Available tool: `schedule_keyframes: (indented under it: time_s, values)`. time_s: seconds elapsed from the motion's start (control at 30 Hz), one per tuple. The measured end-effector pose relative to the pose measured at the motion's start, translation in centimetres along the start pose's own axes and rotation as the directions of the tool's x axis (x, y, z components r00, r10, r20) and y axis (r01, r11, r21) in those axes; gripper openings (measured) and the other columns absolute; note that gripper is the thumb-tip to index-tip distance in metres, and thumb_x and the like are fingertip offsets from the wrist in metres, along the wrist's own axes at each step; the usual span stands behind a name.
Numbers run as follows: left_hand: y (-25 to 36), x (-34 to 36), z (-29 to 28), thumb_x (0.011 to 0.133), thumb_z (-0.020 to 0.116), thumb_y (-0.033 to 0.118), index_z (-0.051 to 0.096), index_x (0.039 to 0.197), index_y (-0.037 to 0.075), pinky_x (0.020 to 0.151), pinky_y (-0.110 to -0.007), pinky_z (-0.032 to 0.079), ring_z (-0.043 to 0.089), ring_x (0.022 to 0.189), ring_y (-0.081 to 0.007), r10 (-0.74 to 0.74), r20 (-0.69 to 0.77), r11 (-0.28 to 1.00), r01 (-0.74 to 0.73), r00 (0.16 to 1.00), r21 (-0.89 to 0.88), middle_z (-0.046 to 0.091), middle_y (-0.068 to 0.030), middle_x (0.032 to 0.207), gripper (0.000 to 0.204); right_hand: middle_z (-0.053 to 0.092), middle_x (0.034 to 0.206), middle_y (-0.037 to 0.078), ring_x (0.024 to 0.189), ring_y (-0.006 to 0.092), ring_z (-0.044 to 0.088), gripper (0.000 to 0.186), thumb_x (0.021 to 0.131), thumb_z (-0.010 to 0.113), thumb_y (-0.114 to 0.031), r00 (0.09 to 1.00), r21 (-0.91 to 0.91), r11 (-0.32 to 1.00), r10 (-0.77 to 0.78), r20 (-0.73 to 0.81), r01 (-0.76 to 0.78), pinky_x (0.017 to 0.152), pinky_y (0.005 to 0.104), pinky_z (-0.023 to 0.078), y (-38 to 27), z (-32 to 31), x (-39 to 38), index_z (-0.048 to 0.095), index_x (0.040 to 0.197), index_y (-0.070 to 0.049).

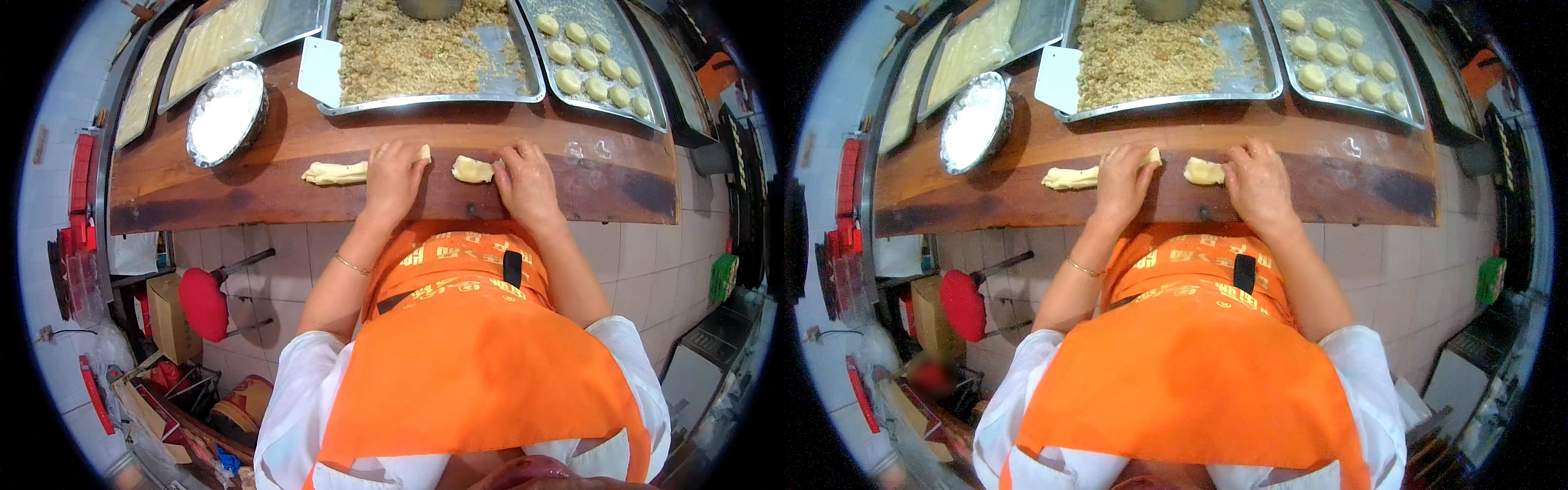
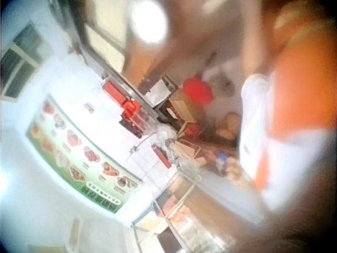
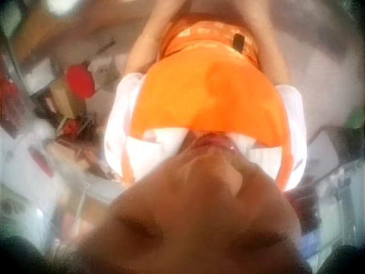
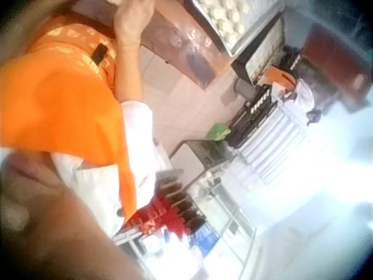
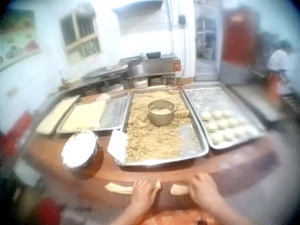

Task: The person prepares bread buns by hand, portioning dough from a larger roll, filling each piece with a mixture from a tray, and rolling them into balls before placing them onto a metal baking sheet.

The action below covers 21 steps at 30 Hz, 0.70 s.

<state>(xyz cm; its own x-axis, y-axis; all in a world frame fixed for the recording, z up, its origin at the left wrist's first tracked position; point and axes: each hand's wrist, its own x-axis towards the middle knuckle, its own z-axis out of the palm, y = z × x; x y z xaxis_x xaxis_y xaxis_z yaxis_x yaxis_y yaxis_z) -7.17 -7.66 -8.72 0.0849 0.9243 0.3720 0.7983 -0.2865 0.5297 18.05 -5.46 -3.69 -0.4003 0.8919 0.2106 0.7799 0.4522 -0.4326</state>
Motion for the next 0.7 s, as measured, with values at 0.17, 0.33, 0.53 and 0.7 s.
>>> schedule_keyframes:
  time_s: [0.17, 0.33, 0.53, 0.7]
  values:
    - [0.9, -0.4, -1.4, 0.081, 0.072, 0.008, 0.060, 0.126, 0.005, 0.104, -0.047, 0.036, 0.054, 0.114, -0.0362, 0.016, 0.030, 0.999, -0.017, 0.999, 0.034, 0.060, -0.0145, 0.118, 0.046, 0.064, 0.103, 0.015, 0.101, 0.0360, 0.061, 0.020, 0.083, 0.069, -0.002, 0.995, 0.190, 0.978, -0.098, 0.022, 0.092, 0.088, 0.0455, 0.050, 1.6, 0.3, 0.0, 0.067, 0.103, -0.002]
    - [1.3, -1.1, -2.1, 0.080, 0.072, 0.008, 0.055, 0.133, 0.004, 0.108, -0.047, 0.032, 0.051, 0.121, -0.0330, 0.019, -0.035, 0.996, -0.016, 0.999, 0.088, 0.057, -0.0133, 0.125, 0.055, 0.064, 0.093, 0.015, 0.089, 0.0345, 0.063, 0.016, 0.082, 0.071, -0.002, 0.968, 0.351, 0.905, 0.250, 0.014, -0.239, 0.080, 0.0418, 0.053, 1.5, -0.3, 1.4, 0.066, 0.098, -0.002]
    - [1.3, -1.5, -3.6, 0.079, 0.074, 0.008, 0.058, 0.130, 0.005, 0.108, -0.047, 0.031, 0.050, 0.120, -0.0329, -0.003, -0.023, 0.993, 0.005, 1.000, 0.118, 0.057, -0.0135, 0.122, 0.054, 0.064, 0.097, 0.014, 0.098, 0.0339, 0.062, 0.011, 0.083, 0.070, -0.003, 0.955, 0.244, 0.930, -0.293, 0.043, 0.274, 0.085, 0.0428, 0.051, 0.1, 1.0, 2.5, 0.068, 0.094, -0.003]
    - [0.2, -1.5, -4.2, 0.081, 0.073, 0.004, 0.062, 0.121, 0.005, 0.107, -0.047, 0.031, 0.053, 0.115, -0.0331, -0.112, 0.111, 0.991, 0.103, 0.987, 0.081, 0.058, -0.0121, 0.114, 0.041, 0.064, 0.111, 0.019, 0.106, 0.0380, 0.059, 0.020, 0.087, 0.068, -0.011, 0.966, 0.335, 0.923, -0.236, 0.105, 0.189, 0.092, 0.0451, 0.048, -3.0, 1.3, 5.1, 0.067, 0.105, -0.003]
